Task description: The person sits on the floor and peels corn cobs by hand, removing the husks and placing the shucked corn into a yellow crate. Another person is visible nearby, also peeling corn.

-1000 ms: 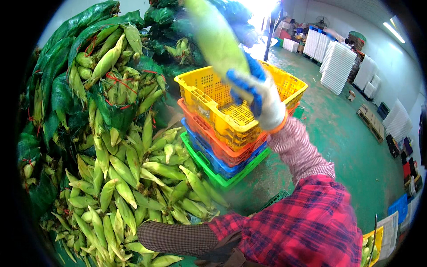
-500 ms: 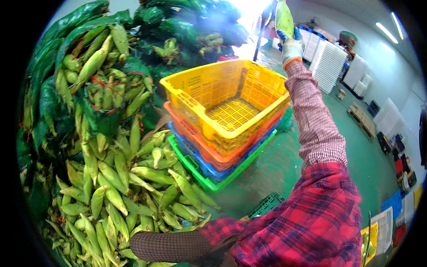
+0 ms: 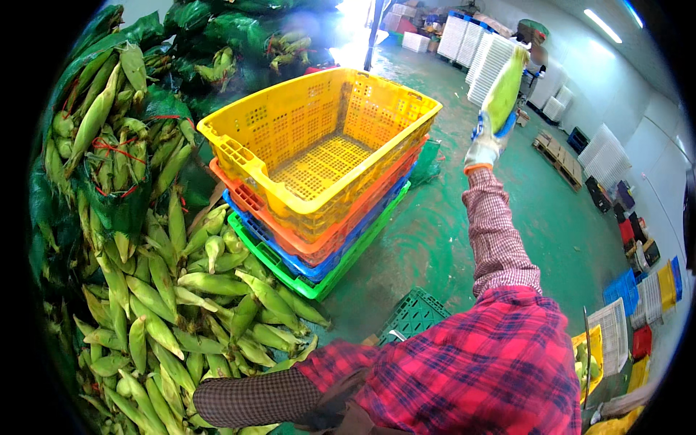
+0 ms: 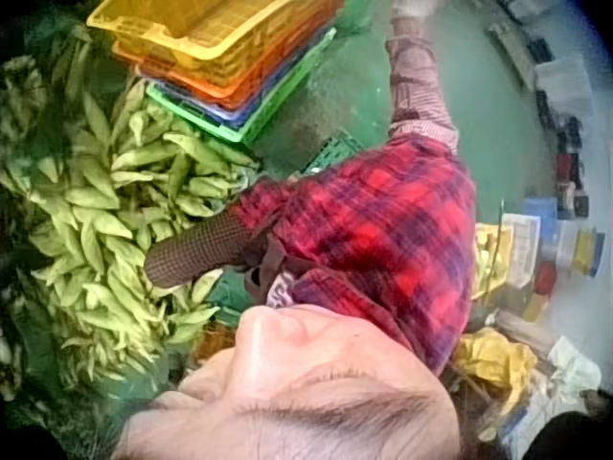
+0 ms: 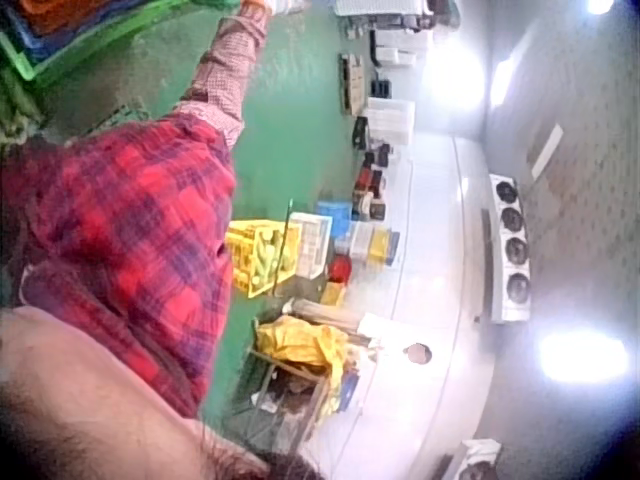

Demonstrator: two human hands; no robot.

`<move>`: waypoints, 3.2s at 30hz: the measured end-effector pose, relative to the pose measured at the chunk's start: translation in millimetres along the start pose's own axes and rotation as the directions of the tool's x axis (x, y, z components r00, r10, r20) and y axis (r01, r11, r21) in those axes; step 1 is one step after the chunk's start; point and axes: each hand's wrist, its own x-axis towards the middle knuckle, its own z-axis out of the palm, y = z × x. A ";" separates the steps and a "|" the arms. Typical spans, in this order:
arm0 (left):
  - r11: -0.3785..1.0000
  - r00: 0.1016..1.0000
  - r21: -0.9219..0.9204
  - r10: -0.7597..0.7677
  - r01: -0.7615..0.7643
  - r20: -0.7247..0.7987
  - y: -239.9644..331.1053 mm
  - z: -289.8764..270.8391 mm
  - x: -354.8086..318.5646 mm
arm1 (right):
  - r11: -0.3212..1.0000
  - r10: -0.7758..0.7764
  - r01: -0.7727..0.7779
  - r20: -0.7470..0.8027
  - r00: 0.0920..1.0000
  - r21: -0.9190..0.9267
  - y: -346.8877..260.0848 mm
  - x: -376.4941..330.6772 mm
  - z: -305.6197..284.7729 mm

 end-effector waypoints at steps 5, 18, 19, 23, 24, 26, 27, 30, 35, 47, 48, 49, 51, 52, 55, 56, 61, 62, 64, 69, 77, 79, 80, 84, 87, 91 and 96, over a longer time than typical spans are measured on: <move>0.990 0.997 0.141 -0.010 0.020 -0.074 -65.1 -19.0 -45.7 | 0.882 0.082 -0.232 -0.351 0.933 -0.411 135.0 -1.4 -97.0; 0.925 0.952 0.225 -0.295 0.307 -0.086 -202.3 -51.1 -165.6 | 0.478 0.687 0.590 0.695 0.209 -0.650 126.3 -220.3 -82.2; 0.887 0.892 0.089 -0.452 0.453 -0.035 -212.8 -38.0 -158.9 | 0.471 0.609 0.882 0.724 -0.322 -0.004 102.9 -269.4 -74.9; 0.865 0.864 -0.052 -0.502 0.500 -0.047 -190.6 -24.6 -152.0 | 0.875 0.461 0.413 0.688 -0.560 -0.250 47.5 -430.7 -21.2; 0.908 0.906 0.001 -0.419 0.420 -0.061 -175.4 -33.1 -147.8 | 0.901 0.365 0.419 0.713 -0.598 -0.110 46.3 -461.5 0.2; 0.953 0.956 0.096 -0.280 0.288 -0.081 -142.0 -49.2 -136.9 | 0.903 0.360 0.424 0.672 -0.647 -0.075 49.0 -516.6 47.5; 0.961 0.971 0.153 -0.216 0.231 -0.107 -127.9 -55.5 -133.3 | 0.902 0.336 0.428 0.701 -0.629 -0.048 47.8 -542.4 71.0; 0.931 0.938 0.115 -0.346 0.345 -0.019 -102.0 -74.5 -124.3 | 0.980 0.186 0.184 0.680 -0.709 -0.077 21.1 -617.1 131.4; 0.904 0.917 0.168 -0.398 0.393 0.002 -88.1 -90.6 -128.6 | 0.997 -0.043 -0.077 0.733 -0.679 -0.013 -40.4 -736.4 195.4; 0.918 0.923 0.162 -0.377 0.361 0.079 -76.9 -113.7 -119.4 | 0.659 0.738 0.514 0.605 -0.300 -0.549 27.4 -866.0 268.8; 0.925 0.931 0.159 -0.359 0.344 0.073 -76.5 -114.2 -117.3 | 0.681 0.727 0.404 0.630 -0.273 -0.611 31.7 -868.1 260.8; 0.934 0.936 0.103 -0.347 0.341 0.052 -76.1 -114.8 -114.9 | 0.555 0.775 0.068 0.485 -0.405 -0.829 34.3 -866.8 248.6; 0.938 0.938 -0.017 -0.347 0.347 0.017 -75.3 -114.6 -108.5 | 0.964 0.267 0.190 0.676 -0.686 -0.188 34.3 -852.8 213.4; 0.940 0.944 -0.094 -0.329 0.327 -0.011 -75.7 -112.9 -102.1 | 0.996 0.042 0.082 0.697 -0.716 0.025 31.3 -841.3 193.2; 0.733 0.851 -0.469 -0.519 0.492 0.081 -77.2 -105.4 -80.8 | 0.944 -0.309 -0.154 0.617 -0.724 0.292 9.5 -801.2 137.4; 0.584 0.781 -0.579 -0.605 0.570 0.159 -76.0 -99.7 -72.6 | 0.943 -0.327 -0.224 0.560 -0.761 0.246 -2.0 -789.5 122.4; -0.015 0.608 -0.747 -0.569 0.665 0.553 -65.2 -64.9 -44.3 | 0.873 0.035 -0.194 0.453 -0.891 -0.448 -73.7 -781.6 87.2; -0.149 0.554 -0.714 -0.530 0.684 0.641 -62.8 -59.2 -42.6 | 0.926 -0.017 -0.191 0.469 -0.883 -0.326 -88.6 -790.2 89.5; -0.265 0.552 -0.709 -0.474 0.654 0.686 -58.2 -42.0 -35.4 | 0.966 -0.152 -0.228 0.452 -0.879 -0.119 -118.3 -813.6 100.2; -0.230 0.584 -0.961 -0.763 0.154 0.277 -102.8 -48.1 -11.4 | 0.835 -0.442 -0.527 0.379 -0.813 -0.157 -162.5 -882.1 136.0; 0.675 0.666 -0.246 -0.734 0.696 -0.133 -196.4 -172.1 -73.5 | 0.737 0.058 0.356 0.471 -0.880 0.574 -67.4 -986.9 183.2; 0.680 0.711 0.223 -0.695 0.699 -0.107 -213.5 -185.8 -95.0 | 0.569 0.003 0.386 0.468 -0.884 0.726 -41.2 -1012.8 198.7; 0.622 0.676 0.322 -0.732 0.714 -0.085 -219.8 -184.9 -104.4 | 0.573 0.064 0.400 0.448 -0.892 0.715 -30.8 -1025.0 205.0; 0.678 0.724 0.290 -0.684 0.675 -0.087 -220.6 -163.5 -126.4 | 0.610 0.130 0.444 0.470 -0.873 0.656 -18.5 -1049.6 222.4; 0.805 0.826 0.185 -0.549 0.563 -0.127 -188.4 -136.1 -118.2 | 0.487 0.107 0.260 0.239 -0.965 0.834 -38.8 -1022.9 233.7; 0.869 0.880 0.143 -0.464 0.474 -0.100 -131.0 -121.7 -92.6 | 0.691 -0.080 0.182 0.324 -0.943 0.699 -74.9 -945.2 236.7; 0.934 0.954 0.209 -0.300 0.289 0.022 -82.5 -116.3 -48.0 | 0.697 -0.311 0.017 0.324 -0.893 0.717 -129.5 -865.1 224.2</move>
